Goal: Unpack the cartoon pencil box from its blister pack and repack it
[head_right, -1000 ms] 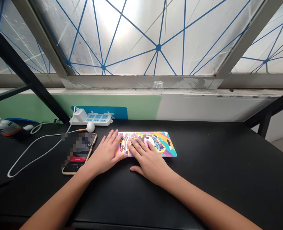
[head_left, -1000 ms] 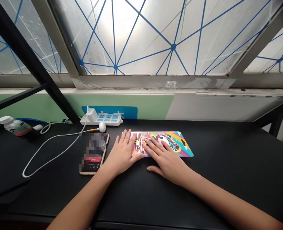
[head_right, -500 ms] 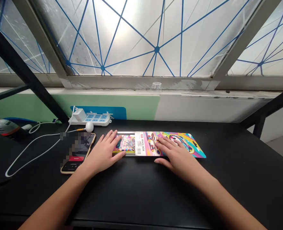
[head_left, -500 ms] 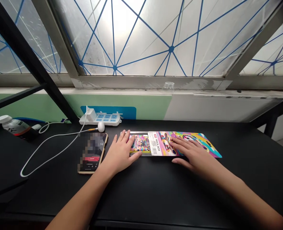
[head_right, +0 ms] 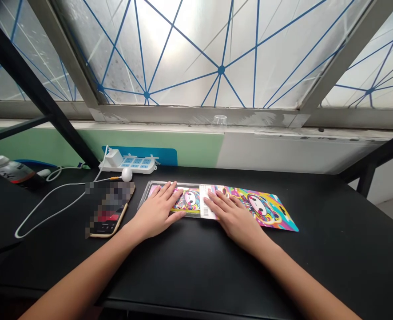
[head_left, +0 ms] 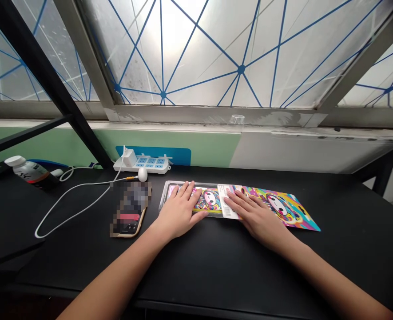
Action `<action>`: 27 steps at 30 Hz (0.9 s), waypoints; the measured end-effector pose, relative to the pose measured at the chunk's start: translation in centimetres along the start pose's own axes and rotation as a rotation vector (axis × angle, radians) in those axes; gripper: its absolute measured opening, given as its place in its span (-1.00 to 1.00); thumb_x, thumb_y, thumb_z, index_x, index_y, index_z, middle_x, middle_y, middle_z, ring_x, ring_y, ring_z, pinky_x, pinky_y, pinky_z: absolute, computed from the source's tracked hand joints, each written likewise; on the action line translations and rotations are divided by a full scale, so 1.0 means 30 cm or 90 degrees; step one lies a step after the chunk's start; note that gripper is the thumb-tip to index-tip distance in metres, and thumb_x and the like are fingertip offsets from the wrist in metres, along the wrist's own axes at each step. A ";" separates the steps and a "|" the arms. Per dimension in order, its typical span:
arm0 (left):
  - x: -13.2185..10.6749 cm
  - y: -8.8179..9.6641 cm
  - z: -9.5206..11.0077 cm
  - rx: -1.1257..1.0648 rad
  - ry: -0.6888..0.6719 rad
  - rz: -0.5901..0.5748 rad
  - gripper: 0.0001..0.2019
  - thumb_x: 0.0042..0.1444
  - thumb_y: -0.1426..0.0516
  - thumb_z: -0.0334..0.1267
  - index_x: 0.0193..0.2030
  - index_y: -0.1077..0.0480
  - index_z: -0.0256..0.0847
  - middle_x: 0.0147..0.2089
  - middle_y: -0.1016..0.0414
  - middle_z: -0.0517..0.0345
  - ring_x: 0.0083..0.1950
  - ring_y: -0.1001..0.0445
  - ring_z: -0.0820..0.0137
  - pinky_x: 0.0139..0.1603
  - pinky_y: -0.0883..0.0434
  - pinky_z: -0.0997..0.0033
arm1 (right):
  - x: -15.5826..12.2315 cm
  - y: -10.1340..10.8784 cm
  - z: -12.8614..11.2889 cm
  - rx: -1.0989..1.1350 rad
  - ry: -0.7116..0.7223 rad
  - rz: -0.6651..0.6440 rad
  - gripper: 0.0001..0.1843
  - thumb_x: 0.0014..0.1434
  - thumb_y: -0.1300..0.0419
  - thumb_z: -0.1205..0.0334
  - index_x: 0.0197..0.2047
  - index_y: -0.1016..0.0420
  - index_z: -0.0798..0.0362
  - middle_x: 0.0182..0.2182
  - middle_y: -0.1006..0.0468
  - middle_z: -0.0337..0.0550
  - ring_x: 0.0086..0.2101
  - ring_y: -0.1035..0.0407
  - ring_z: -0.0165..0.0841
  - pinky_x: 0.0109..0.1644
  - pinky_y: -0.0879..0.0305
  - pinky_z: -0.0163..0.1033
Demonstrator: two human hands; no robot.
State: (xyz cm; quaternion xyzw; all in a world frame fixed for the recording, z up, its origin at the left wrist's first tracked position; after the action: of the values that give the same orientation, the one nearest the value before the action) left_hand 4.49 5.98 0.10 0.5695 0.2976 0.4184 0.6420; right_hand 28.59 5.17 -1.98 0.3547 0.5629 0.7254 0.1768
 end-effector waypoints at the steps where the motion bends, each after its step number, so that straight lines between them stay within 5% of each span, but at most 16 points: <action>1: -0.003 0.002 -0.009 -0.011 0.002 -0.007 -0.32 0.41 0.10 0.17 0.49 -0.13 -0.24 0.56 0.05 -0.18 0.57 0.07 -0.02 0.48 -0.03 -0.23 | -0.027 0.002 0.020 -0.006 0.000 0.001 -0.25 0.41 0.04 0.38 0.55 0.21 -0.21 0.42 -0.22 -0.13 0.36 -0.16 -0.11 0.30 -0.25 0.12; 5: -0.010 0.004 -0.051 -0.041 0.025 -0.034 -0.42 0.45 0.14 0.03 0.50 -0.12 -0.16 0.58 0.08 -0.06 0.59 0.13 0.09 0.51 0.03 -0.15 | -0.107 0.028 0.107 -0.049 -0.014 0.010 -0.09 0.27 0.09 0.59 0.55 0.24 -0.22 0.39 -0.28 -0.13 0.33 -0.21 -0.12 0.25 -0.30 0.09; 9: -0.003 0.011 -0.096 -0.051 0.064 -0.049 -0.42 0.45 0.15 0.02 0.50 -0.10 -0.15 0.59 0.13 -0.05 0.59 0.18 0.09 0.51 0.09 -0.17 | -0.107 0.144 0.161 -0.098 -0.080 0.122 -0.06 0.20 0.08 0.65 0.56 0.20 -0.09 0.29 -0.44 0.02 0.18 -0.43 -0.09 0.19 -0.37 0.10; 11: 0.014 0.014 -0.112 -0.062 0.062 -0.075 -0.40 0.45 0.17 0.05 0.51 -0.08 -0.16 0.59 0.17 -0.05 0.60 0.21 0.08 0.50 0.09 -0.18 | -0.080 0.216 0.115 -0.097 -0.083 0.176 -0.12 0.21 0.04 0.63 0.54 0.08 -0.01 0.26 -0.46 0.06 0.16 -0.45 -0.10 0.21 -0.35 0.08; 14: 0.058 0.020 -0.123 -0.068 0.057 -0.103 -0.40 0.45 0.16 0.05 0.51 -0.07 -0.17 0.58 0.15 -0.10 0.59 0.20 0.04 0.48 0.03 -0.20 | -0.026 0.263 -0.080 -0.059 0.016 0.156 -0.23 0.20 0.04 0.62 0.45 -0.14 0.07 0.22 -0.52 0.02 0.13 -0.47 -0.14 0.24 -0.32 0.05; 18: 0.113 0.011 -0.101 -0.051 0.061 -0.087 -0.43 0.46 0.14 -0.04 0.51 -0.08 -0.24 0.57 0.12 -0.20 0.58 0.17 -0.01 0.46 0.01 -0.23 | 0.035 0.187 -0.384 -0.017 0.114 0.061 -0.49 0.28 0.00 0.47 0.26 -0.42 0.19 0.16 -0.56 0.11 0.10 -0.48 0.02 0.18 -0.33 0.16; 20: 0.122 0.001 -0.078 -0.038 0.060 -0.067 -0.43 0.47 0.16 -0.06 0.50 -0.08 -0.26 0.58 0.12 -0.20 0.59 0.17 -0.01 0.47 0.02 -0.23 | 0.078 0.107 -0.472 0.044 0.147 -0.009 -0.53 0.34 -0.05 0.29 0.26 -0.43 0.24 0.16 -0.55 0.18 0.12 -0.46 0.06 0.18 -0.34 0.16; 23: 0.113 -0.014 -0.054 -0.017 0.054 -0.041 -0.44 0.47 0.18 -0.07 0.50 -0.09 -0.27 0.58 0.11 -0.20 0.58 0.15 -0.02 0.48 0.02 -0.22 | 0.169 0.007 -0.473 0.170 0.105 -0.085 -0.32 0.39 -0.06 -0.09 0.37 -0.30 0.22 0.33 -0.36 0.20 0.31 -0.22 0.08 0.32 -0.20 0.17; 27: 0.098 -0.022 -0.048 0.003 0.039 -0.019 -0.44 0.48 0.20 -0.07 0.49 -0.11 -0.26 0.57 0.07 -0.17 0.58 0.10 0.01 0.48 0.00 -0.18 | 0.258 -0.039 -0.407 0.312 0.070 -0.127 -0.44 0.41 -0.06 -0.04 0.35 -0.33 0.05 0.35 -0.35 0.06 0.35 -0.13 -0.07 0.46 0.07 0.15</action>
State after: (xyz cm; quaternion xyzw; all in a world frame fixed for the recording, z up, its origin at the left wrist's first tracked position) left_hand 4.79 9.25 -0.53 0.5533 0.3265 0.4251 0.6376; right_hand 14.40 2.15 -2.05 0.2897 0.7627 0.5644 0.1257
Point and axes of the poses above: each hand's wrist, its own x-axis towards the middle knuckle, its own y-axis out of the back of the hand, z = x × y, the point moved 5 cm from there along x, towards the middle knuckle
